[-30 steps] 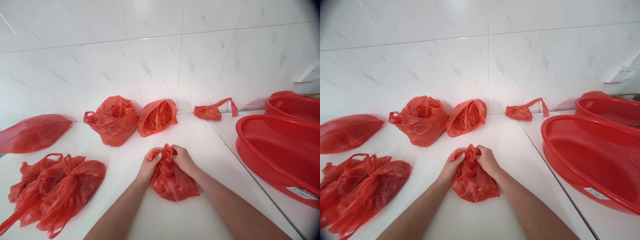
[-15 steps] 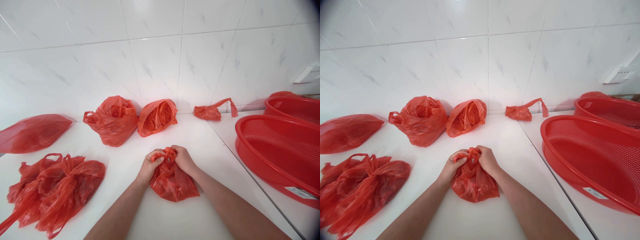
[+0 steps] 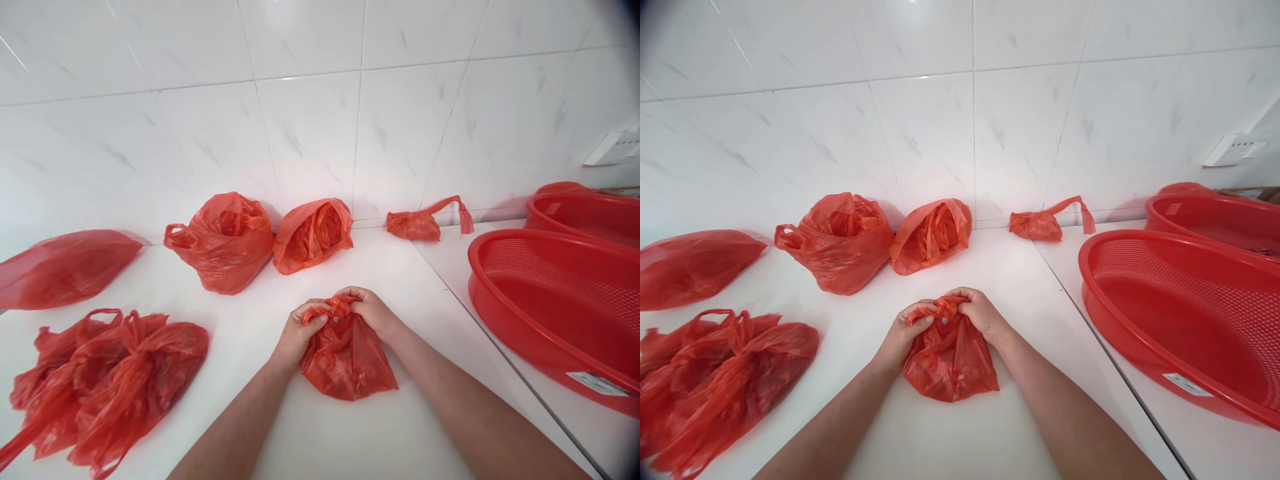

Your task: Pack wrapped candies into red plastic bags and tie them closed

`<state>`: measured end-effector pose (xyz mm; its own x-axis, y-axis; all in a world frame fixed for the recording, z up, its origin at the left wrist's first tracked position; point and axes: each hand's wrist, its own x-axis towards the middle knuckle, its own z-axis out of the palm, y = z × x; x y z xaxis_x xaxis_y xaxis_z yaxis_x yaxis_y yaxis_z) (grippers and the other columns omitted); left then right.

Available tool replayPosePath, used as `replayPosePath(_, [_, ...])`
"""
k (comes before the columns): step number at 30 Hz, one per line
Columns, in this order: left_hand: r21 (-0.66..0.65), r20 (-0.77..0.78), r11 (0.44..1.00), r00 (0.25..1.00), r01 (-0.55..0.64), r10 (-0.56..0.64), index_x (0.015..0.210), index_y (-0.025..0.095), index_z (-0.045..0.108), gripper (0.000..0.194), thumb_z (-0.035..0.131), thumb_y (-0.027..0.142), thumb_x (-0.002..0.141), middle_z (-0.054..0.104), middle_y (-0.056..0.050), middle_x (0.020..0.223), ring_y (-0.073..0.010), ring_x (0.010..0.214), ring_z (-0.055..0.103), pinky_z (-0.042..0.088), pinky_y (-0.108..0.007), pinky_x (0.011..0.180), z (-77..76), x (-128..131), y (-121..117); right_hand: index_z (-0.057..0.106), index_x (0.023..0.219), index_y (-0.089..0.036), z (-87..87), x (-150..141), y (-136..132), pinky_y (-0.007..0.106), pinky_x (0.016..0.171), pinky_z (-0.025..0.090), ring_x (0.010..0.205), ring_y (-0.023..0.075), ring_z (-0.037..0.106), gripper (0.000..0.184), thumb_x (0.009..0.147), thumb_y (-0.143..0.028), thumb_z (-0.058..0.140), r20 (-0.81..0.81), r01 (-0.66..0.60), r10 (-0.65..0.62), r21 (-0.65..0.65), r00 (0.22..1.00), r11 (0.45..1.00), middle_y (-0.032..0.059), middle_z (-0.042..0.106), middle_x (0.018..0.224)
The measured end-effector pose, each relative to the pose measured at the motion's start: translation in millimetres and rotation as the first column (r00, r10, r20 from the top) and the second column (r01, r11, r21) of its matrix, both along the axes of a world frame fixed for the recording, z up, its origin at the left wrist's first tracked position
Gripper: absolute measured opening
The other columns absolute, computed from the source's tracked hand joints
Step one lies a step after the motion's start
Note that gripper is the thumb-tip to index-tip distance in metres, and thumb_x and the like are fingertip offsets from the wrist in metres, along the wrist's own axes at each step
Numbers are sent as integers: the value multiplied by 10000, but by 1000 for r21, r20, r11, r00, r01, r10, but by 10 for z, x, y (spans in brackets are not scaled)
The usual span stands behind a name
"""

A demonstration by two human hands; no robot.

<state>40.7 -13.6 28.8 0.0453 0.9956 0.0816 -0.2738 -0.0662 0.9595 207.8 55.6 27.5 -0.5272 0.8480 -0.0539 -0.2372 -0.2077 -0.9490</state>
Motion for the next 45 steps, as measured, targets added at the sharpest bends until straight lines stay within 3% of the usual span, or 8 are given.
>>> replayPosePath(5, [-88,87,995,995,-44,52,887,183,694,209,735,297,717,672,-89,1060,-255,962,624,472,-375,865,4,3,5,676,963,-193,22,77,28,356,867,471,864,183,649,276,688,-211,670,-243,-88,50,-151,969,985,43,701,973])
replayPosePath(10, [-89,138,996,990,-30,42,1044,199,665,322,653,402,795,663,-102,1126,-258,981,633,469,-392,886,39,36,-26,665,927,-203,1,127,83,347,819,489,799,171,652,260,684,-275,722,-266,-17,-40,-209,963,978,25,697,889])
replayPosePath(16, [-20,-54,974,973,-224,222,1161,211,619,448,534,522,849,652,-97,1145,-248,1043,605,447,-373,924,5,-3,-54,603,950,-238,24,156,120,287,682,472,668,130,613,336,648,-245,752,-279,37,-95,-203,956,978,-31,668,744])
replayPosePath(20, [93,-196,919,897,-384,395,1000,185,658,435,479,556,860,669,-91,1043,-240,997,606,472,-352,861,-40,-173,13,583,895,-249,48,271,236,257,668,460,664,105,590,311,639,-220,758,-310,137,-191,-188,931,973,-50,646,715])
replayPosePath(24, [135,-252,777,737,-615,627,806,170,612,450,448,587,853,648,-61,806,-205,795,614,496,-324,709,-39,-385,106,553,782,-253,34,448,404,266,671,474,632,94,563,293,596,-191,771,-281,311,-350,-177,893,934,-67,599,672])
replayPosePath(26, [120,-241,742,706,-660,666,800,170,598,443,452,585,848,636,-49,758,-194,742,608,496,-316,669,-30,-448,125,540,757,-254,18,506,454,281,663,484,626,101,560,292,586,-191,768,-262,350,-384,-167,886,922,-65,585,657])
replayPosePath(38, [129,-228,783,750,-609,621,801,169,599,445,447,583,854,633,-42,751,-170,701,593,487,-301,672,-22,-439,70,605,803,-235,-31,601,432,242,643,498,637,92,573,216,641,-153,722,-264,285,-351,-258,898,923,-41,618,707])
replayPosePath(45, [215,-362,881,804,-421,472,1102,188,616,444,546,527,825,609,-101,1185,-267,1130,530,404,-385,940,-42,-451,103,608,937,-239,-35,675,450,280,764,523,843,136,633,244,709,-216,693,-293,276,-344,-250,892,928,8,671,874])
